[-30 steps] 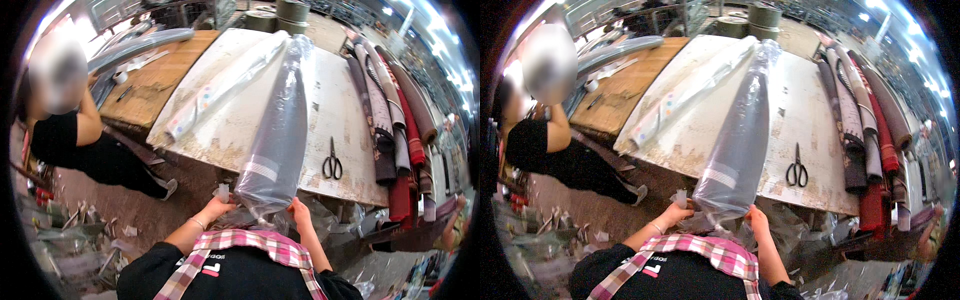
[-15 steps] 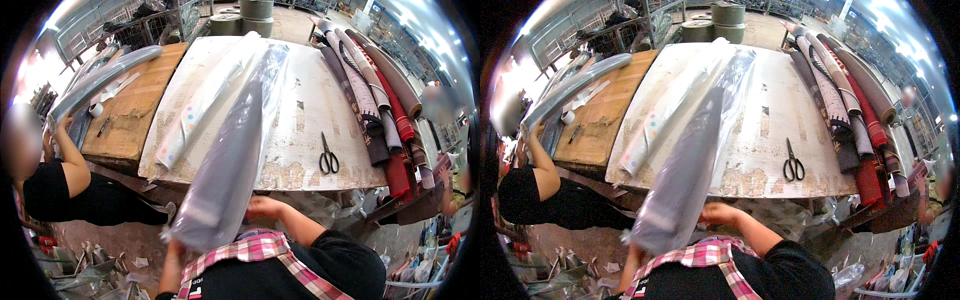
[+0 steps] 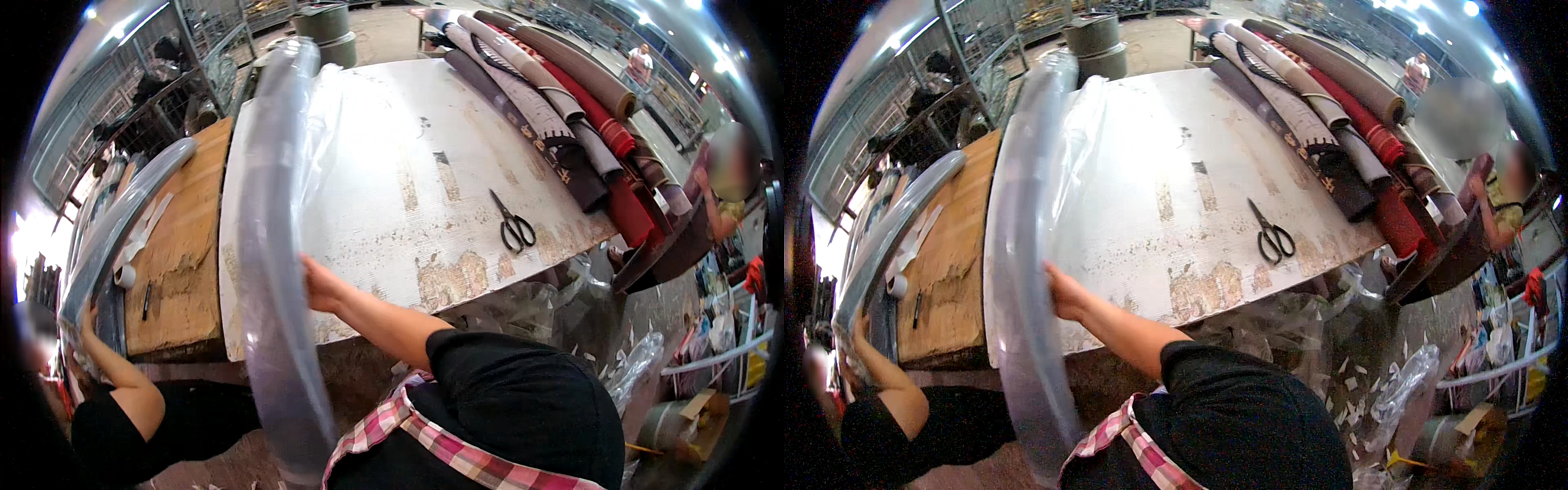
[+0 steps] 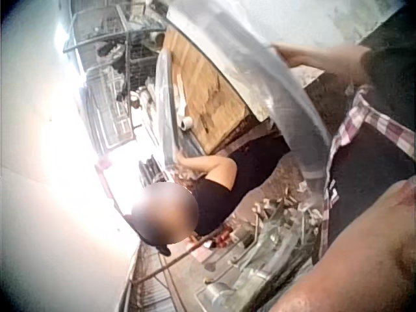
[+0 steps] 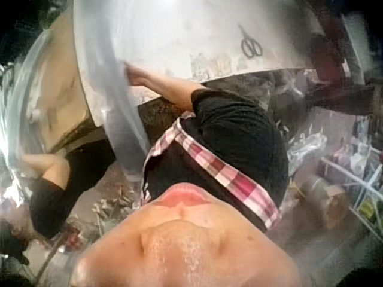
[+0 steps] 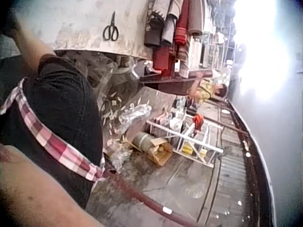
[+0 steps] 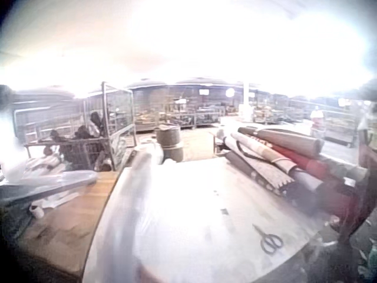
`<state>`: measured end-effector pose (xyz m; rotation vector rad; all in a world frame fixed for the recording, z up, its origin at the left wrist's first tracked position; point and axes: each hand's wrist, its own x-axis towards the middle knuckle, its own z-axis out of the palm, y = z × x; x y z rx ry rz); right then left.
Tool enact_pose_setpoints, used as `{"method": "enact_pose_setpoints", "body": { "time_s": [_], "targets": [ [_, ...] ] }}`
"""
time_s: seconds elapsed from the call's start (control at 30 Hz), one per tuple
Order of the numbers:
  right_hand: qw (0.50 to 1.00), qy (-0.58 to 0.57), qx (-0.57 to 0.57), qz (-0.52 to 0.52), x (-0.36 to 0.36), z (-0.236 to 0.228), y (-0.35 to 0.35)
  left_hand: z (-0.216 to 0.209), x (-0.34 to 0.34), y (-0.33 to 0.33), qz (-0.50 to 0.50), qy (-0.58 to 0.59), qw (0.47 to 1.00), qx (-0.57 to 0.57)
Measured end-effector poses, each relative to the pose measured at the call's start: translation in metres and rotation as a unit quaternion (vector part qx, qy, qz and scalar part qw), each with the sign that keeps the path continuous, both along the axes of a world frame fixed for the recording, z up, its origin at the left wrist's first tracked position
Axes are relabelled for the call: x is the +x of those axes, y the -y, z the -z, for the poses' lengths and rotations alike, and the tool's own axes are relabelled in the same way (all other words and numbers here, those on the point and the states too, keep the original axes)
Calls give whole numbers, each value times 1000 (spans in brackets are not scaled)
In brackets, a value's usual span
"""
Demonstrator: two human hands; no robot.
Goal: The person places rolled rugs into plastic sleeves, using shears to cut the plastic and tying the ends by hand.
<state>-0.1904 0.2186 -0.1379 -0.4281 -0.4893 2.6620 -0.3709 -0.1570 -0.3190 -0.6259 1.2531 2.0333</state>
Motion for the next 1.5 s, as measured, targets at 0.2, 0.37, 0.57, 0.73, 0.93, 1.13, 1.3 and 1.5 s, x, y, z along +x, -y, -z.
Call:
{"method": "enact_pose_setpoints", "body": {
  "time_s": [0.2, 0.37, 0.57, 0.73, 0.93, 1.13, 1.3, 1.5],
  "targets": [
    [929, 74, 357, -68, 57, -17, -61, 0, -31, -53, 51, -38, 997, 31],
    [882, 367, 271, 121, 217, 48, -143, 3, -50, -135, 70, 89, 988, 105],
    [435, 586, 315, 606, 472, 63, -287, 18, -39, -151, 19, -380, 893, -241],
    [708, 319, 56, 628, 589, 48, -357, -2, 34, -186, -30, -91, 994, -53],
    [650, 383, 216, 619, 549, 33, -367, -43, 126, -223, 95, -97, 970, -203],
    [220, 799, 558, 35, 329, -53, -241, -58, 137, -247, 188, -190, 941, -207],
    [-143, 553, 820, 40, 288, 18, -64, -62, 175, -238, 511, -261, 806, -143],
    [-134, 453, 881, 31, 263, 92, 88, -67, 184, -216, 723, -346, 598, -26]
  ]
}}
